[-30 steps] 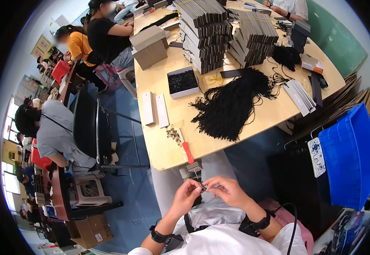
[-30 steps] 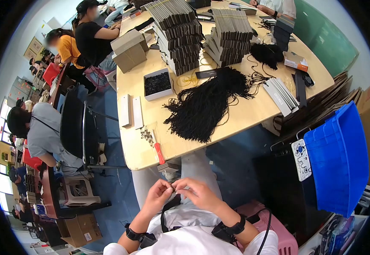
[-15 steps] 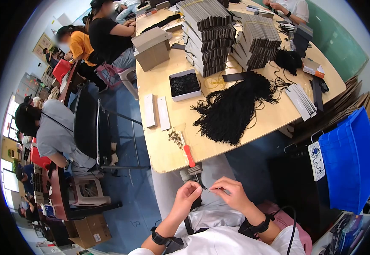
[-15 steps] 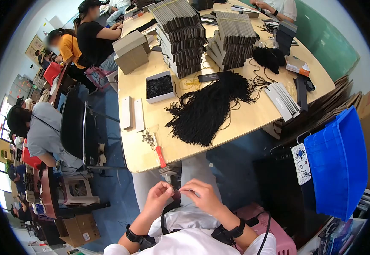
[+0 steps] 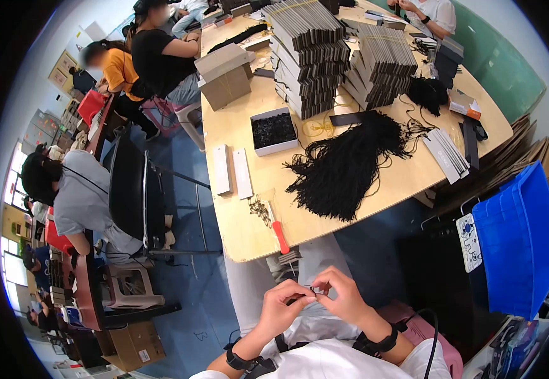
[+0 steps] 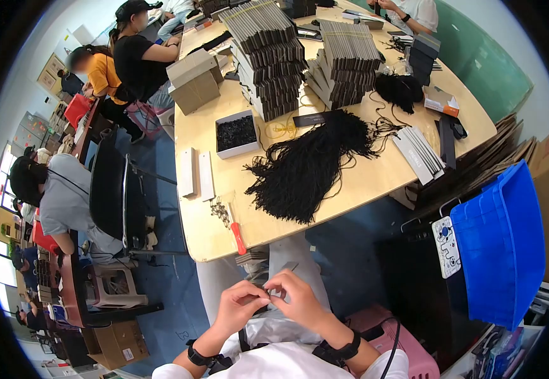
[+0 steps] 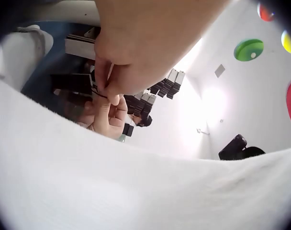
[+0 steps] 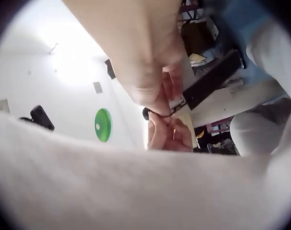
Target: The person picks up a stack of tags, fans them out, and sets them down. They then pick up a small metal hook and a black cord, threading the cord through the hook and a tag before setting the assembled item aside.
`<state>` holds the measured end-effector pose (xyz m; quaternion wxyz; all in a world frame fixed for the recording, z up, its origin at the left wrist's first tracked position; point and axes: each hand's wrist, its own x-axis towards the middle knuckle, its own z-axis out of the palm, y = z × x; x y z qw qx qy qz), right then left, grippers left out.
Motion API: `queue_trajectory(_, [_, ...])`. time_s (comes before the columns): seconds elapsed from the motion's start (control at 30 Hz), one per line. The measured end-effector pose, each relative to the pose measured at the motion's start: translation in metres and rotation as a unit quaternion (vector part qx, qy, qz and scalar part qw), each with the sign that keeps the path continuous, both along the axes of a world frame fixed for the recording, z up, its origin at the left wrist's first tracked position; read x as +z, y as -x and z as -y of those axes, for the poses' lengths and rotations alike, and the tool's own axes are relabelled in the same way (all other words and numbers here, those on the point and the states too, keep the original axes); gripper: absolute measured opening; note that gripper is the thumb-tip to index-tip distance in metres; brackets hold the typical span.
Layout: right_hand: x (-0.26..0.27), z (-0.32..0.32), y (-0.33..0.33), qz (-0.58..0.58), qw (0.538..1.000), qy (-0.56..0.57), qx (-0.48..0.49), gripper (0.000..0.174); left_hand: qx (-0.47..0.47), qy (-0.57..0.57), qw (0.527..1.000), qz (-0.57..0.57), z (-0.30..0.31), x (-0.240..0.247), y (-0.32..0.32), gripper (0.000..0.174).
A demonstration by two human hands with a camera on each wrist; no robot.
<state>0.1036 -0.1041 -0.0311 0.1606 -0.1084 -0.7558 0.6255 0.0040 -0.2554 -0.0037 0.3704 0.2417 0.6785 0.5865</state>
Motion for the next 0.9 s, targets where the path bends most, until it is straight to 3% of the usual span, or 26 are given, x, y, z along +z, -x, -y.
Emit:
queue_trajectory(0.03, [0.0, -0.008, 0.001, -0.028, 0.998, 0.031, 0.048, 0.034, -0.025, 0.043, 0.994, -0.093, 0.0, 0.005, 0.001, 0.011])
queue_trajectory(0.17, [-0.005, -0.018, -0.002, -0.043, 0.989, 0.033, 0.14, 0.047, -0.07, 0.085, 0.981, -0.158, -0.003, 0.041, 0.01, 0.015])
queue_trajectory(0.27, [0.011, 0.004, 0.005, -0.034, 0.978, 0.095, 0.181, 0.055, -0.056, 0.033, 0.989, -0.13, -0.005, 0.053, 0.013, 0.019])
queue_trajectory(0.33, [0.0, 0.014, 0.008, -0.034, 0.978, 0.101, 0.181, 0.057, -0.022, -0.02, 0.999, -0.026, -0.006, 0.058, 0.016, 0.022])
queue_trajectory(0.37, [-0.006, 0.018, 0.009, -0.033, 0.977, 0.107, 0.182, 0.06, -0.021, -0.021, 0.999, -0.027, -0.006, 0.061, 0.018, 0.022])
queue_trajectory(0.5, [-0.006, 0.024, 0.006, -0.048, 0.967, 0.225, 0.111, 0.058, 0.101, -0.089, 0.984, 0.118, -0.012, 0.069, 0.034, 0.013])
queue_trajectory(0.57, [0.005, 0.013, 0.006, -0.056, 0.979, 0.171, 0.098, 0.054, 0.115, -0.05, 0.989, 0.084, -0.008, 0.058, 0.042, 0.009])
queue_trajectory(0.63, [0.008, 0.006, 0.007, -0.071, 0.993, 0.014, 0.088, 0.052, 0.14, -0.062, 0.979, 0.134, -0.011, 0.055, 0.047, 0.008])
queue_trajectory(0.7, [0.015, 0.002, 0.01, -0.068, 0.994, -0.019, 0.077, 0.052, 0.165, -0.073, 0.966, 0.184, -0.012, 0.052, 0.053, 0.007])
queue_trajectory(0.77, [0.015, -0.002, 0.01, -0.067, 0.994, -0.05, 0.065, 0.051, 0.182, -0.171, 0.916, 0.314, -0.008, 0.052, 0.064, 0.007])
queue_trajectory(0.83, [0.008, -0.009, 0.006, -0.032, 0.982, -0.153, 0.108, 0.053, 0.18, -0.166, 0.916, 0.317, -0.004, 0.056, 0.072, 0.007])
queue_trajectory(0.9, [0.009, -0.013, 0.003, -0.034, 0.983, -0.15, 0.103, 0.054, 0.164, -0.168, 0.922, 0.309, -0.002, 0.054, 0.076, 0.006])
